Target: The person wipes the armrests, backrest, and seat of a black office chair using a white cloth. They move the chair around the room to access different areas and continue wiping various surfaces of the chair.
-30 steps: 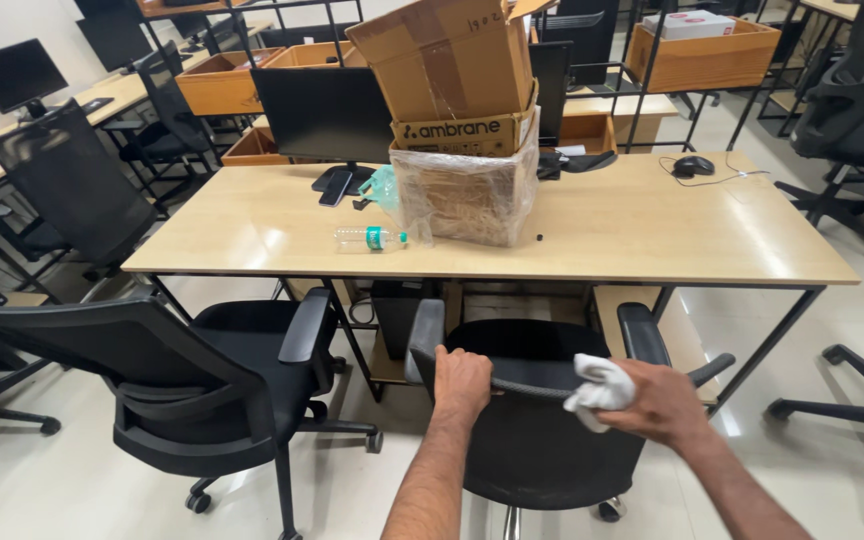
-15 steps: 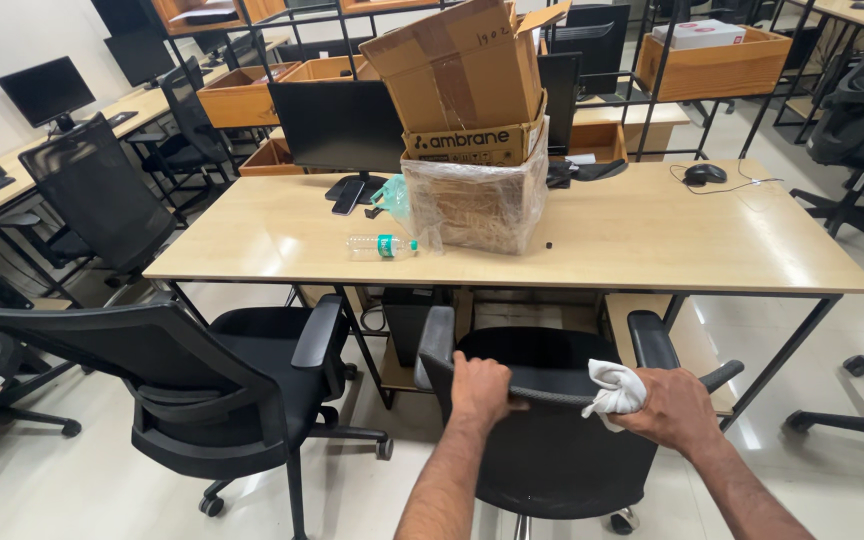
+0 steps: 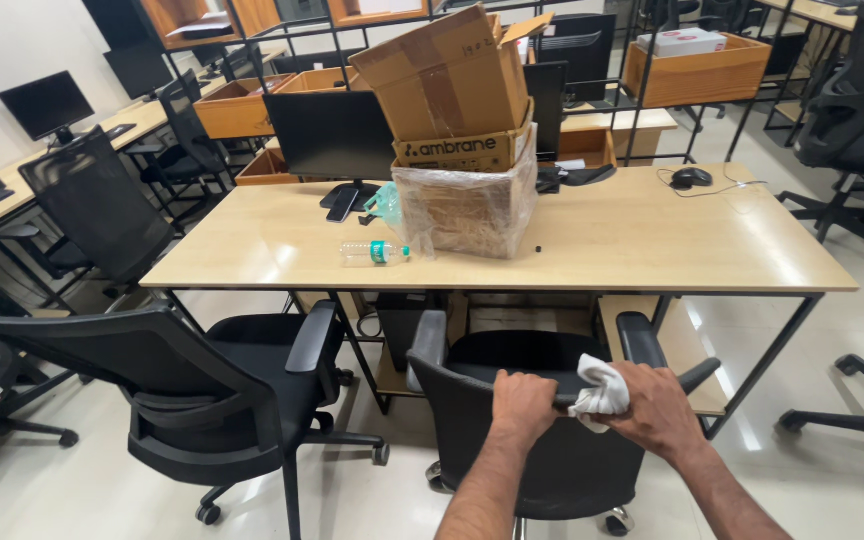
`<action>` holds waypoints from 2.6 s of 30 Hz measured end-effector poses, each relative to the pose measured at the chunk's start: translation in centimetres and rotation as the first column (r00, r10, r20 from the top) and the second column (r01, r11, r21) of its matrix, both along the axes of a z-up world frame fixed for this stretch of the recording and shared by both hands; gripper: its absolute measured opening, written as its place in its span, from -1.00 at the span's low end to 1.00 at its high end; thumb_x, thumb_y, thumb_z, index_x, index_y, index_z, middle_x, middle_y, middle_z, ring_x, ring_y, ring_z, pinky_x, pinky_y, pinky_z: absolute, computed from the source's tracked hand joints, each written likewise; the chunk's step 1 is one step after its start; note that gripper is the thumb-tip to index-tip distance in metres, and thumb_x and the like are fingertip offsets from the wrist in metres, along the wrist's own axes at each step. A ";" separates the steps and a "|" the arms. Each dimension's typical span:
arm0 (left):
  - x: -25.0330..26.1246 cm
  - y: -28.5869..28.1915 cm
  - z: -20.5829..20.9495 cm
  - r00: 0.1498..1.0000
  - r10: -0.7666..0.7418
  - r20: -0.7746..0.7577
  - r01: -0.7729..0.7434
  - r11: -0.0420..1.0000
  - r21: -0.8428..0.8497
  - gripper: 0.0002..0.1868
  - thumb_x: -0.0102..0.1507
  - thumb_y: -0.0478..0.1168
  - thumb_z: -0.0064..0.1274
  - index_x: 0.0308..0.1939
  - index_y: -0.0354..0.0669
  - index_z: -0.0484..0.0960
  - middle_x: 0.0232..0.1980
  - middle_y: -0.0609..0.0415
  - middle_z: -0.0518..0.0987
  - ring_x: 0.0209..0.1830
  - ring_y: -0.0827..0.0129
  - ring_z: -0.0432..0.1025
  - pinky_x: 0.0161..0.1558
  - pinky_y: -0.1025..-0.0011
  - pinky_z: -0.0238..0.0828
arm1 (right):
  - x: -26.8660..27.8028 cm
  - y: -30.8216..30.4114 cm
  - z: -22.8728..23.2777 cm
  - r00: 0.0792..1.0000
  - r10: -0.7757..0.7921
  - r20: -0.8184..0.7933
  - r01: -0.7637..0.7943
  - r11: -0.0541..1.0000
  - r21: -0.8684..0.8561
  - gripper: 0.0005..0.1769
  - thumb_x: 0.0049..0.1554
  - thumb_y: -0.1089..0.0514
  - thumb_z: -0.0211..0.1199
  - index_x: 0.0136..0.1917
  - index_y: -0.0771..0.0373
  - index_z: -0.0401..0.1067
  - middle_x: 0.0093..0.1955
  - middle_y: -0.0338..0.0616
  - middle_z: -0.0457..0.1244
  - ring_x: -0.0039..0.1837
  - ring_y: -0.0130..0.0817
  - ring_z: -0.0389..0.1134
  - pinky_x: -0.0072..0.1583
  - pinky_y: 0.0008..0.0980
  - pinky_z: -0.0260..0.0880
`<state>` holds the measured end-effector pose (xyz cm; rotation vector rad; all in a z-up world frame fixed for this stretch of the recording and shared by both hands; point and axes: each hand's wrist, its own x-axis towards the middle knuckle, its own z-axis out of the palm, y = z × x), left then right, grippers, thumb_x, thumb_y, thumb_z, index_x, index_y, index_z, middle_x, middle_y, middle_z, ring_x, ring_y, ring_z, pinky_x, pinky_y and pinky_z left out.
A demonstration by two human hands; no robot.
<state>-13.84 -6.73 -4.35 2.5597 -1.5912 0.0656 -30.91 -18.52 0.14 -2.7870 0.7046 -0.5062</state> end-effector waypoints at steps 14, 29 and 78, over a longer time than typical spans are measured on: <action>-2.5 -0.3 5.9 0.977 -0.023 -0.214 0.043 0.995 0.086 -0.08 0.13 0.65 -0.11 -0.17 -0.15 0.74 -0.20 -0.09 0.69 -0.04 0.06 0.59 0.01 0.07 0.42 | -8.6 -2.4 0.6 0.946 0.043 0.320 0.031 0.975 -0.222 -0.44 -0.25 0.15 0.54 0.04 0.17 0.47 0.07 -0.10 0.37 0.12 -0.05 0.42 0.13 -0.09 0.41; -5.7 -5.5 3.0 0.957 -0.200 -0.210 0.211 0.977 0.030 -0.51 0.19 0.12 0.26 0.06 -0.07 0.62 -0.08 -0.07 0.68 0.01 0.01 0.55 -0.01 0.08 0.50 | -8.5 -1.2 3.6 0.943 -0.017 0.333 0.085 0.978 -0.190 -0.32 -0.29 0.07 0.52 0.12 0.19 0.45 0.15 -0.04 0.33 0.16 -0.03 0.40 0.14 -0.09 0.44; 1.5 1.9 1.1 1.000 0.022 -0.010 -0.022 0.999 0.029 -0.81 0.20 0.05 0.29 -0.26 0.10 0.80 -0.29 0.11 0.72 -0.16 0.21 0.60 0.09 0.13 0.33 | 0.4 1.3 0.8 0.994 0.016 0.107 -0.008 0.997 -0.079 -0.63 -0.16 -0.12 0.51 -0.16 0.07 0.54 -0.20 -0.15 0.42 -0.09 -0.12 0.46 0.05 -0.07 0.42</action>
